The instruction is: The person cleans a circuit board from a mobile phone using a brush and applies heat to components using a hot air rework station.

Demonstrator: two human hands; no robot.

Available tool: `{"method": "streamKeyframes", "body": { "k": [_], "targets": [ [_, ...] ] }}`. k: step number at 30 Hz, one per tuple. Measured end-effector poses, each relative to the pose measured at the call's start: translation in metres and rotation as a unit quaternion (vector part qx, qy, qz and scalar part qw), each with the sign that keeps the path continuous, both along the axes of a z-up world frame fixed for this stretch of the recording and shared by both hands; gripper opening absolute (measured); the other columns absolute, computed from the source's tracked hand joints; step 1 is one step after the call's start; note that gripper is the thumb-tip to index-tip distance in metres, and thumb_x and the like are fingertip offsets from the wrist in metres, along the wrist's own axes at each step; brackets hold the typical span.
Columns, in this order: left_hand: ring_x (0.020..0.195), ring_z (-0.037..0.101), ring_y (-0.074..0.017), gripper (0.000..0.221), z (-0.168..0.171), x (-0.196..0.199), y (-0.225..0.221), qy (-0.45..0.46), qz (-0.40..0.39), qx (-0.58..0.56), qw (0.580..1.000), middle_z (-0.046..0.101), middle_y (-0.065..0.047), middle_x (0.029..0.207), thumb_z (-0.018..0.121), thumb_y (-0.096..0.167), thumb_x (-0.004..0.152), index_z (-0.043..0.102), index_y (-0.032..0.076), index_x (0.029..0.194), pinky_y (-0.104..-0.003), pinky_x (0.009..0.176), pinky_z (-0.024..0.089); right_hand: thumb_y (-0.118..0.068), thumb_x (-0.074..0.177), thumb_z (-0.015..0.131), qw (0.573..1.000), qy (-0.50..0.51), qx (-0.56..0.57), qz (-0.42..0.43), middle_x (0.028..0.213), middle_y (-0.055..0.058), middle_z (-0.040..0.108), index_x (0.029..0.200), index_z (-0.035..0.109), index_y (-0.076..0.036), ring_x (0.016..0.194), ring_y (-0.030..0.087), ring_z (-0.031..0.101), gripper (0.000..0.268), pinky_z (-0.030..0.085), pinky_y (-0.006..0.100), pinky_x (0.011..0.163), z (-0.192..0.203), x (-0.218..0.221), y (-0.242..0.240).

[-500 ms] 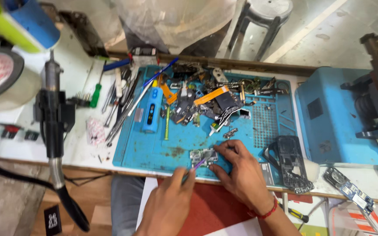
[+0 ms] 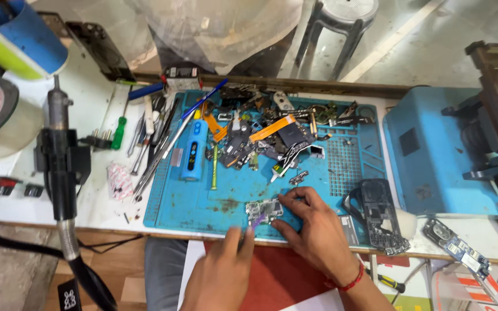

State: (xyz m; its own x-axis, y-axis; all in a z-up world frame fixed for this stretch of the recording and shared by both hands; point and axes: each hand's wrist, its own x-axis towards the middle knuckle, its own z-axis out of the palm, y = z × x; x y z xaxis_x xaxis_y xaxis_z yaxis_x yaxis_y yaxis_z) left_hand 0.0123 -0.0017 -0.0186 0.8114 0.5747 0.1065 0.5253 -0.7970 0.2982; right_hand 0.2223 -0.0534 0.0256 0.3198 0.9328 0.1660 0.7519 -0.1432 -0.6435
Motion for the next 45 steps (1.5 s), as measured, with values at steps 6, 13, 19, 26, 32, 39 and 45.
{"method": "streamKeyframes", "body": {
  "k": [6, 13, 19, 26, 32, 39, 45],
  "targets": [
    [0.077, 0.073, -0.0287, 0.056, -0.007, -0.016, -0.001, -0.008, 0.067, -0.066, 0.996, 0.062, -0.008, 0.113, 0.062, 0.003, 0.077, 0.069, 0.009, 0.133, -0.044, 0.060, 0.060, -0.024, 0.075, 0.084, 1.000, 0.005, -0.013, 0.008, 0.111, 0.008, 0.066, 0.116, 0.075, -0.006, 0.080, 0.030, 0.070, 0.045, 0.056, 0.040, 0.070, -0.005, -0.001, -0.002],
    [0.077, 0.073, -0.0289, 0.049, 0.017, -0.008, 0.005, -0.051, 0.077, -0.052, 0.994, 0.062, -0.009, 0.104, 0.063, -0.001, 0.079, 0.069, 0.006, 0.127, -0.044, 0.062, 0.059, -0.020, 0.075, 0.082, 1.000, -0.026, 0.005, 0.014, 0.112, 0.010, 0.065, 0.122, 0.073, -0.006, 0.082, 0.032, 0.068, 0.050, 0.055, 0.042, 0.071, 0.003, -0.002, 0.001],
    [0.081, 0.071, -0.0329, 0.055, 0.023, 0.000, 0.017, -0.070, 0.044, -0.051, 0.995, 0.059, -0.013, 0.105, 0.062, -0.002, 0.074, 0.063, -0.003, 0.129, -0.044, 0.062, 0.059, -0.024, 0.074, 0.083, 0.999, -0.033, -0.006, -0.007, 0.113, 0.010, 0.065, 0.118, 0.075, -0.009, 0.088, 0.032, 0.069, 0.047, 0.056, 0.042, 0.073, 0.000, -0.008, 0.003],
    [0.078, 0.072, -0.0342, 0.054, 0.003, -0.014, 0.007, -0.033, 0.097, -0.079, 0.992, 0.061, -0.010, 0.114, 0.062, 0.002, 0.080, 0.067, 0.010, 0.133, -0.047, 0.061, 0.058, -0.025, 0.077, 0.083, 0.999, -0.018, -0.040, -0.017, 0.111, 0.010, 0.065, 0.119, 0.075, -0.010, 0.087, 0.031, 0.069, 0.045, 0.056, 0.042, 0.074, -0.003, -0.006, 0.002],
    [0.078, 0.074, -0.0327, 0.051, 0.001, -0.018, 0.014, -0.065, 0.047, -0.052, 0.995, 0.061, -0.012, 0.114, 0.060, 0.001, 0.079, 0.066, 0.005, 0.130, -0.046, 0.064, 0.060, -0.025, 0.075, 0.083, 1.000, -0.015, -0.019, -0.005, 0.110, 0.010, 0.065, 0.118, 0.074, -0.009, 0.086, 0.031, 0.069, 0.047, 0.057, 0.041, 0.071, 0.000, -0.006, 0.004],
    [0.080, 0.074, -0.0315, 0.053, -0.003, -0.021, 0.013, -0.030, 0.058, -0.074, 0.995, 0.061, -0.010, 0.121, 0.060, 0.000, 0.080, 0.066, 0.006, 0.132, -0.044, 0.060, 0.060, -0.024, 0.074, 0.083, 1.000, -0.027, -0.006, -0.006, 0.111, 0.010, 0.065, 0.117, 0.075, -0.009, 0.086, 0.031, 0.069, 0.046, 0.056, 0.041, 0.071, -0.001, -0.006, 0.005],
    [0.073, 0.073, -0.0279, 0.045, -0.004, -0.021, 0.011, -0.046, 0.027, -0.060, 0.997, 0.061, -0.009, 0.115, 0.061, 0.004, 0.086, 0.065, 0.004, 0.131, -0.043, 0.059, 0.060, -0.026, 0.075, 0.084, 0.999, -0.018, -0.029, -0.014, 0.111, 0.009, 0.065, 0.118, 0.075, -0.010, 0.082, 0.030, 0.069, 0.047, 0.056, 0.041, 0.069, -0.001, -0.007, 0.005]
  ]
}}
